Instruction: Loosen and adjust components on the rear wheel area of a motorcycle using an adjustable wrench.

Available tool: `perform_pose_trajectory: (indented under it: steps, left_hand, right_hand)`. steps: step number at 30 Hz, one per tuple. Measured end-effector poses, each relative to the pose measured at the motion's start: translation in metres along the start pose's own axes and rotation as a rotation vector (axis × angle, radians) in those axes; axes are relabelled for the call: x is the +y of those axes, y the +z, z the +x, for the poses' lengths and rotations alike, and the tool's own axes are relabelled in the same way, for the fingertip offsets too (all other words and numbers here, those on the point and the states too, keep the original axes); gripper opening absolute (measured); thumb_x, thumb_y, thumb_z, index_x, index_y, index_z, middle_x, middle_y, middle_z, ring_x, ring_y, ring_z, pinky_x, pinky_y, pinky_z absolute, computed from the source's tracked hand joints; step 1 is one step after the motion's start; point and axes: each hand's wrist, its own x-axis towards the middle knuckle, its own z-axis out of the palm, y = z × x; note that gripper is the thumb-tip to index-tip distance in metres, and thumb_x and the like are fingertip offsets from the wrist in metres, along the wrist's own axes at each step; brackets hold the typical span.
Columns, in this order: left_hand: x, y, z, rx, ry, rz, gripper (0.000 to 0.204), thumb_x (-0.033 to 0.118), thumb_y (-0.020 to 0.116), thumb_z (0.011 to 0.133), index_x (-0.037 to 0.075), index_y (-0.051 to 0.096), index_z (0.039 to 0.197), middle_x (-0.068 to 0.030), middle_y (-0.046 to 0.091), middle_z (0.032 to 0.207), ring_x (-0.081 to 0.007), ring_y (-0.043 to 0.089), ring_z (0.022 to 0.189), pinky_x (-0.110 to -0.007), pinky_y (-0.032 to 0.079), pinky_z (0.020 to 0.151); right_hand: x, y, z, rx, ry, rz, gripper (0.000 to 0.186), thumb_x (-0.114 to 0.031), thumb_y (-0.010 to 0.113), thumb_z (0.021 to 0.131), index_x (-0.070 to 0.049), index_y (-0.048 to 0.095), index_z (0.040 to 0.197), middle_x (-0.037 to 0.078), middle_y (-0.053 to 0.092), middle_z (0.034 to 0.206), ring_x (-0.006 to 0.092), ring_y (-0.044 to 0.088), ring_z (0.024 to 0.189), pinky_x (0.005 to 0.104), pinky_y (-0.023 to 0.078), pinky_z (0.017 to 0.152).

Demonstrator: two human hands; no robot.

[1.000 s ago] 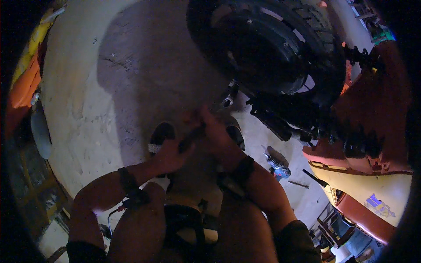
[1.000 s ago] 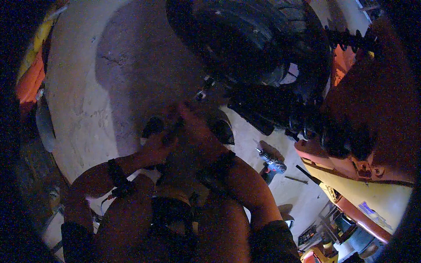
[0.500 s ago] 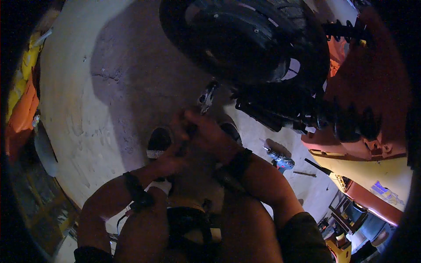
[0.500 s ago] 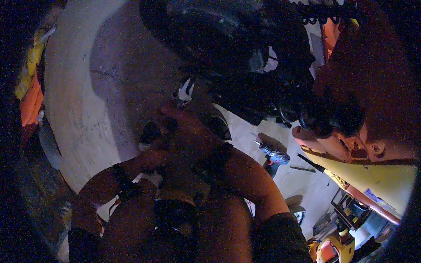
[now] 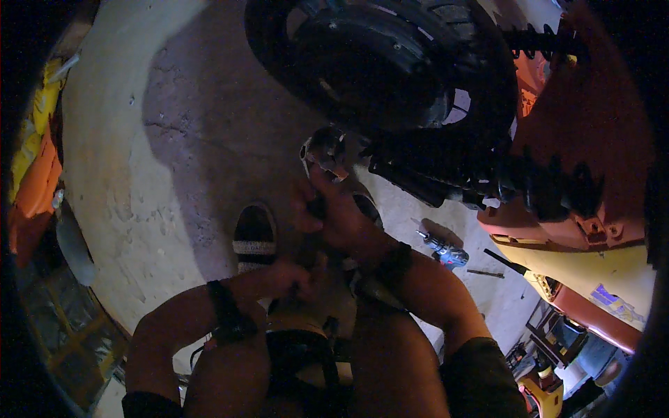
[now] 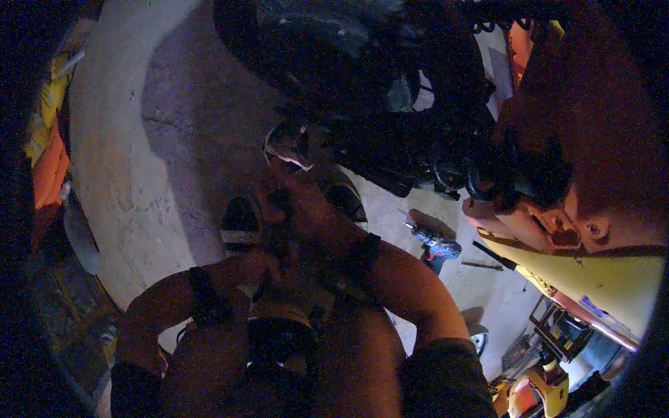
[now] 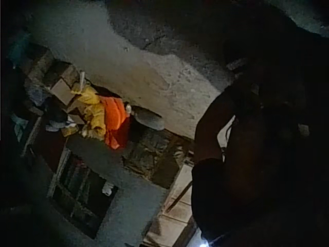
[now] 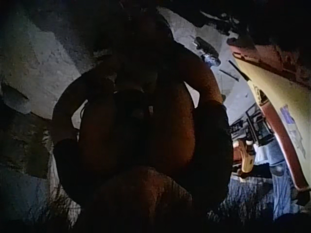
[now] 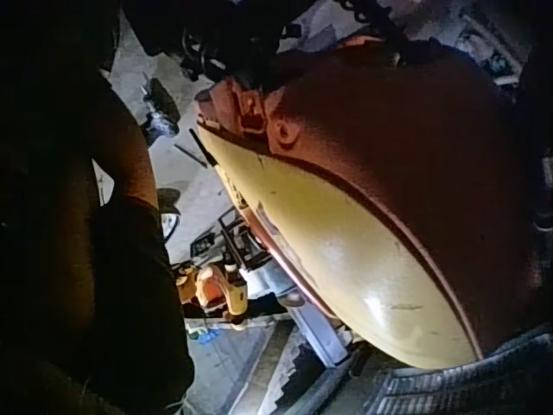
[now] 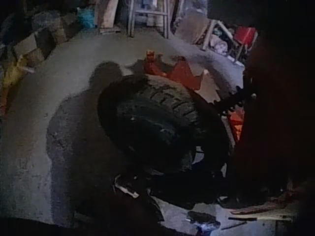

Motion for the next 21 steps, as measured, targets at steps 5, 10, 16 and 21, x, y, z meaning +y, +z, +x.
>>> perform_pose_trajectory:
  steps: [5,10,16,21]
  left_hand:
    - [0.030,0.035,-0.016,0.055,-0.274,-0.427,0.014,0.007,0.064,0.071,0.002,0.071,0.082,-0.0109,0.070,0.086,-0.0214,0.065,0.078,-0.033,0.052,0.072]
    - [0.145,0.070,-0.041,-0.122,0.008,0.416,0.022,0.012,0.061,0.071,0.001,0.071,0.088,-0.0135,0.070,0.089,-0.0236,0.066,0.082,-0.038,0.053,0.076]
    - [0.100,0.089,-0.032,-0.164,0.264,-0.057,0.032,0.012,0.059,0.069,-0.002,0.062,0.097,-0.0195,0.068,0.088,-0.0312,0.067,0.087,-0.040,0.053,0.078]
    - [0.153,0.109,-0.030,-0.511,0.246,-0.959,0.045,0.014,0.061,0.069,-0.004,0.053,0.109,-0.0259,0.066,0.089,-0.0391,0.065,0.090,-0.046,0.052,0.081]
  right_hand:
    - [-0.006,0.020,-0.004,0.112,0.142,0.083,0.043,-0.052,0.049,0.095,-0.013,0.046,0.077,0.004,0.054,0.072,0.0113,0.039,0.044,0.0262,0.031,0.041]
    - [-0.020,0.030,-0.015,0.312,0.152,0.044,0.040,-0.047,0.058,0.093,-0.012,0.046,0.076,0.005,0.055,0.068,0.0116,0.038,0.041,0.0267,0.031,0.040]
    - [-0.036,0.060,-0.022,0.493,0.148,0.047,0.039,-0.042,0.066,0.090,-0.010,0.047,0.077,0.006,0.054,0.066,0.0121,0.041,0.042,0.0280,0.033,0.040]
    - [-0.044,0.079,-0.022,0.645,0.187,0.107,0.036,-0.040,0.065,0.090,-0.010,0.047,0.080,0.006,0.054,0.066,0.0132,0.044,0.044,0.0291,0.036,0.043]
